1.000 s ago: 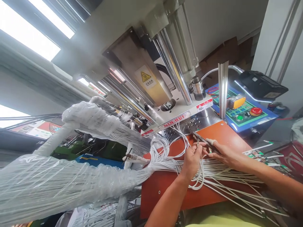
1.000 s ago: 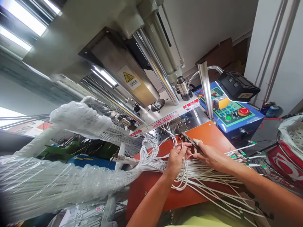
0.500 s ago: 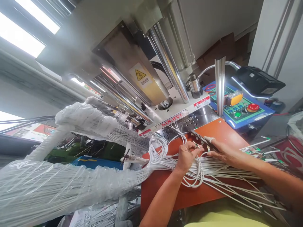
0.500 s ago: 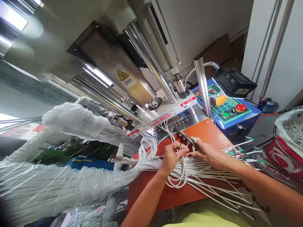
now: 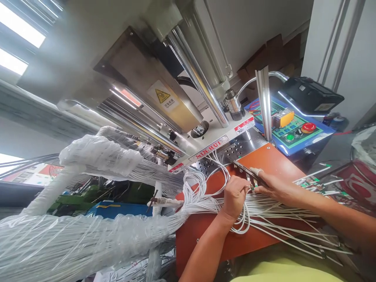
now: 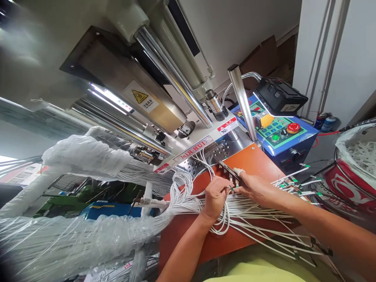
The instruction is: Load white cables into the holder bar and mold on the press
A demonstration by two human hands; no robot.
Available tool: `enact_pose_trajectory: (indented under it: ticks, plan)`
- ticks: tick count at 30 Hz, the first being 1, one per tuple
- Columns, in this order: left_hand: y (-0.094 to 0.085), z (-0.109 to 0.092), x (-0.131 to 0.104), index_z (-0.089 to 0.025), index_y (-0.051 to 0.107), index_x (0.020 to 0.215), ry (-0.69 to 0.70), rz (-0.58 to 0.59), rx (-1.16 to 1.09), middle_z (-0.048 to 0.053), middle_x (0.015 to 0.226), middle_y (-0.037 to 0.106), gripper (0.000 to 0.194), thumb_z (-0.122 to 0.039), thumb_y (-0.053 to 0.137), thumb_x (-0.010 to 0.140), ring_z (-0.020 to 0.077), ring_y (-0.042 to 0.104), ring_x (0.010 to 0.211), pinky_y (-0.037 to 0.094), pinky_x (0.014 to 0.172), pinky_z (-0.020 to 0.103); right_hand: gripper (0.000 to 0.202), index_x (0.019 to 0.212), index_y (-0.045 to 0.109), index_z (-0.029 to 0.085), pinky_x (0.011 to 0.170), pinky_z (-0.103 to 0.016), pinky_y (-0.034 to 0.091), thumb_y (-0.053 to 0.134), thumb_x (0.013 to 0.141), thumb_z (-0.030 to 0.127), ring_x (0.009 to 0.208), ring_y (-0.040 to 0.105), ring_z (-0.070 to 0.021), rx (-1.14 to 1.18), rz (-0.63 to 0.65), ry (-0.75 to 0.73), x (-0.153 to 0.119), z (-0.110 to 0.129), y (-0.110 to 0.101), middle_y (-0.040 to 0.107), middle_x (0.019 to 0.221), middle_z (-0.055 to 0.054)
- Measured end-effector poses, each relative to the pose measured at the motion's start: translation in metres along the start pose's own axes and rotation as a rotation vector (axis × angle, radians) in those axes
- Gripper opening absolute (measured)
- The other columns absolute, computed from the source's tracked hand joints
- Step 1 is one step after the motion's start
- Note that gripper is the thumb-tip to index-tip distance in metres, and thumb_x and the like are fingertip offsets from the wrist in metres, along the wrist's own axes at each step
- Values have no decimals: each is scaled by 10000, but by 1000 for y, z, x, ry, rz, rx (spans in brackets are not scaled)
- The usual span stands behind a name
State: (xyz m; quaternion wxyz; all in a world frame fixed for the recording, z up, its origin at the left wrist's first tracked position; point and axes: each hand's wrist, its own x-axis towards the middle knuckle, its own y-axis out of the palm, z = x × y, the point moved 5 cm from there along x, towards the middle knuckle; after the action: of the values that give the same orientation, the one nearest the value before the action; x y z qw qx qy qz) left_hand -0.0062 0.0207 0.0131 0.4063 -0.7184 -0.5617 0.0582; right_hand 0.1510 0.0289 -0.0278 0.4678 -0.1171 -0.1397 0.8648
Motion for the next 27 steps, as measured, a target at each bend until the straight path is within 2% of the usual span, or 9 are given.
enact_pose_trajectory:
  ticks: [4, 11, 18, 27]
  plan:
    - [0, 2, -1, -194, 698, 873, 27, 4, 12, 58, 801, 698, 184, -164, 523, 920, 190, 588, 801, 471, 747, 315, 490, 1295, 460, 235, 883, -396, 493, 496, 890, 508, 1005, 624, -284, -11, -15, 18, -1, 4, -2, 664, 1111, -90]
    - [-1, -3, -1, -186, 694, 895, 62, 5, 49, 60, 807, 689, 215, -128, 489, 923, 189, 579, 810, 463, 745, 314, 600, 1403, 393, 230, 908, -408, 488, 510, 879, 498, 1028, 628, -294, -19, -42, 12, -1, 2, -3, 671, 1106, -104]
    - [-2, -4, -2, -184, 693, 926, 78, 6, 40, 68, 830, 695, 228, -144, 469, 933, 193, 576, 830, 470, 763, 330, 628, 1423, 392, 240, 909, -427, 488, 520, 869, 507, 1042, 622, -305, 9, -56, 19, -1, -1, -3, 666, 1146, -107]
    - [-1, -5, -1, -194, 695, 887, 58, 21, 66, 62, 803, 693, 229, -168, 473, 939, 195, 584, 813, 472, 749, 330, 620, 1410, 390, 245, 890, -426, 491, 516, 866, 514, 1022, 624, -310, -10, -40, 22, 1, -8, -1, 675, 1060, -92]
